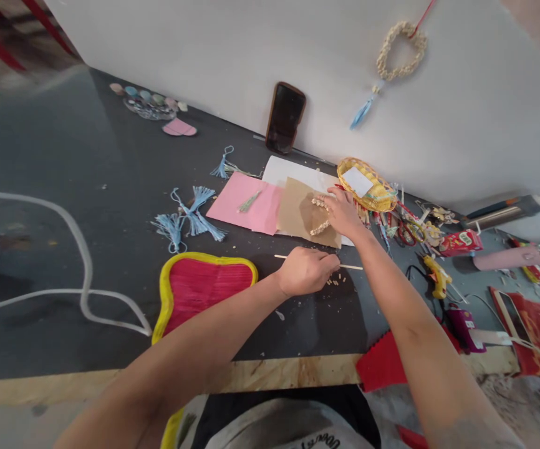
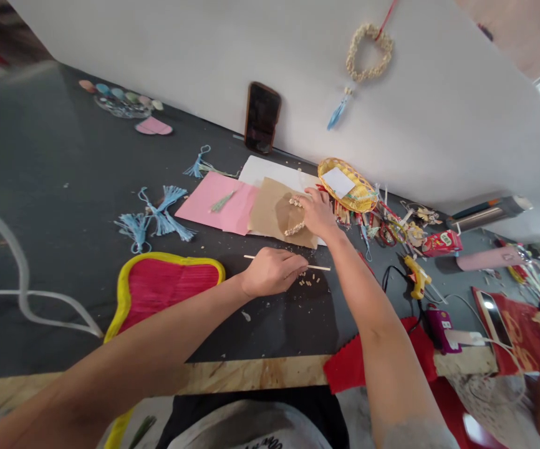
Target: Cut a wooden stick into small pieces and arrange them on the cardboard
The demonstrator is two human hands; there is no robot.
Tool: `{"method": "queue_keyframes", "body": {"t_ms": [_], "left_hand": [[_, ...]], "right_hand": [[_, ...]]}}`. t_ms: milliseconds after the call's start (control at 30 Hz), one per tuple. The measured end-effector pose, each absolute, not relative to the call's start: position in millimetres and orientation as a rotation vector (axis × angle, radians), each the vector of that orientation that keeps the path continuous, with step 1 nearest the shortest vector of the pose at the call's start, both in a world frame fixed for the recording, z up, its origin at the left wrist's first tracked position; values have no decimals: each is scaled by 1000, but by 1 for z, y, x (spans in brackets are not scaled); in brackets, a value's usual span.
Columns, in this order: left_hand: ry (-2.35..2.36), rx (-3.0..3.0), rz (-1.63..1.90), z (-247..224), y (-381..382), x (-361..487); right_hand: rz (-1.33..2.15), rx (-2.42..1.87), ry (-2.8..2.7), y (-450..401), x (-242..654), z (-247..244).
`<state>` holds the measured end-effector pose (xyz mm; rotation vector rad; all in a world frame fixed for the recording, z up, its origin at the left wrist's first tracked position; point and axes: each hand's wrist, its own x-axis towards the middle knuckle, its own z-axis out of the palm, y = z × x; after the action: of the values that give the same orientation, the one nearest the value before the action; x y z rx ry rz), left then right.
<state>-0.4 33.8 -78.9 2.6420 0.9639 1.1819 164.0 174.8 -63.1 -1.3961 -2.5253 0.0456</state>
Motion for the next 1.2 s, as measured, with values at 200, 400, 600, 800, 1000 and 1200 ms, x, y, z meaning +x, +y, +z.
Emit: {"method": "queue_keyframes", "body": {"t_ms": [200,400,600,800,1000,1200], "left_hand": [[973,2623,1180,-81,34,0],[991,2613,1128,-82,35,-1],[988,2613,1127,-81,35,-1],[985,2612,1134,-82,35,-1],[977,2627,1183,-80,35,-1],[959,2619,1206,-79,35,-1]], "right_hand": [[8,-1422,-2470,171,171,-60],[19,-1411,-2481,168,174,-62],[0,-1491,-2438,168,180,-63],[-23,-1460,-2450,167,180,-64],[-20,-1558,-2419,164,183,-62],[-53,-1565,-2438,160,186,-62]]}}
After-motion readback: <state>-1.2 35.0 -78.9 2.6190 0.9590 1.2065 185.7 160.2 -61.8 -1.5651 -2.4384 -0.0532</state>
